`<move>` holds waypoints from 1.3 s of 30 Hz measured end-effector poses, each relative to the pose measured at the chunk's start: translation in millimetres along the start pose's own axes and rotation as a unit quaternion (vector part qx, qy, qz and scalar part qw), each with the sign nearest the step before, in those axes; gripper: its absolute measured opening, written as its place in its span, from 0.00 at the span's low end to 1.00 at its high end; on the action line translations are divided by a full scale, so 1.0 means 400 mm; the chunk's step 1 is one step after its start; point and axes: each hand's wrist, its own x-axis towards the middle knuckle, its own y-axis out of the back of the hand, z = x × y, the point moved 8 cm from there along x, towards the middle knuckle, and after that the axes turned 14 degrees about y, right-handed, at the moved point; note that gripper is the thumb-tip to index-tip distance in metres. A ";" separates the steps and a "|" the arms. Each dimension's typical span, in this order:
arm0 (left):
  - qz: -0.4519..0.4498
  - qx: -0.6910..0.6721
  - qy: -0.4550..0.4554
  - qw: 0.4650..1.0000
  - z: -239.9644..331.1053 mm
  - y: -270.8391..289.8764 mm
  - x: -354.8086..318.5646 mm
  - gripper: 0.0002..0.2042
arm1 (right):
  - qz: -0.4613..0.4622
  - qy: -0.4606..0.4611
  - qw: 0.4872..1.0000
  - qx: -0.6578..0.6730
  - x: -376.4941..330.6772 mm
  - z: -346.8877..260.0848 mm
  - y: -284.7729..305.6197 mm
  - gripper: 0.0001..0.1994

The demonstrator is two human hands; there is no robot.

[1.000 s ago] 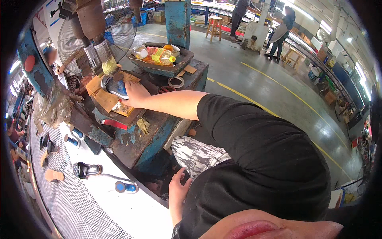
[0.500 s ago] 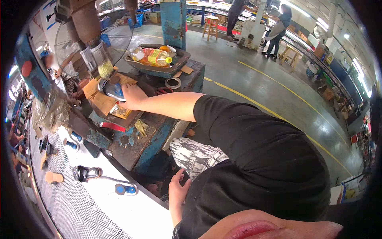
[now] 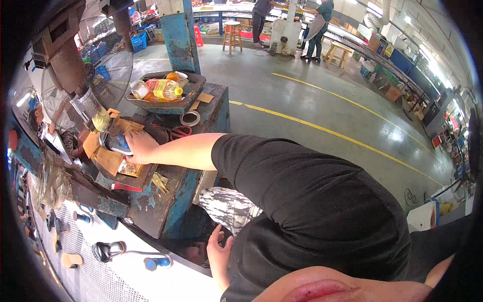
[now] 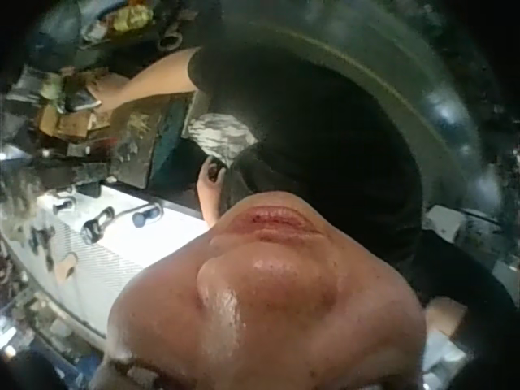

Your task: The recorder is assembling and inspecting shoe soles and components at a workstation in a factory.

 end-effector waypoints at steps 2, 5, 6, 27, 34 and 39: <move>0.000 -0.002 0.003 1.000 0.004 0.000 -0.005 0.29 | -0.013 0.000 1.000 0.006 0.001 -0.008 0.001 0.35; 0.001 -0.002 0.003 1.000 -0.010 -0.002 0.000 0.29 | -0.015 0.003 1.000 0.010 0.001 -0.013 0.004 0.35; 0.001 -0.002 -0.001 1.000 -0.007 -0.003 0.000 0.29 | -0.016 0.004 1.000 0.012 0.003 -0.014 0.007 0.35; 0.008 0.018 -0.012 1.000 -0.008 -0.019 0.012 0.28 | -0.013 -0.003 1.000 0.019 0.004 0.009 0.015 0.34; 0.009 0.026 -0.023 0.999 -0.002 -0.021 0.005 0.29 | -0.030 -0.012 0.999 0.021 0.006 -0.005 0.016 0.35; 0.012 0.035 -0.026 0.999 -0.006 -0.026 0.025 0.29 | 0.006 0.010 1.000 0.004 0.002 0.005 0.043 0.34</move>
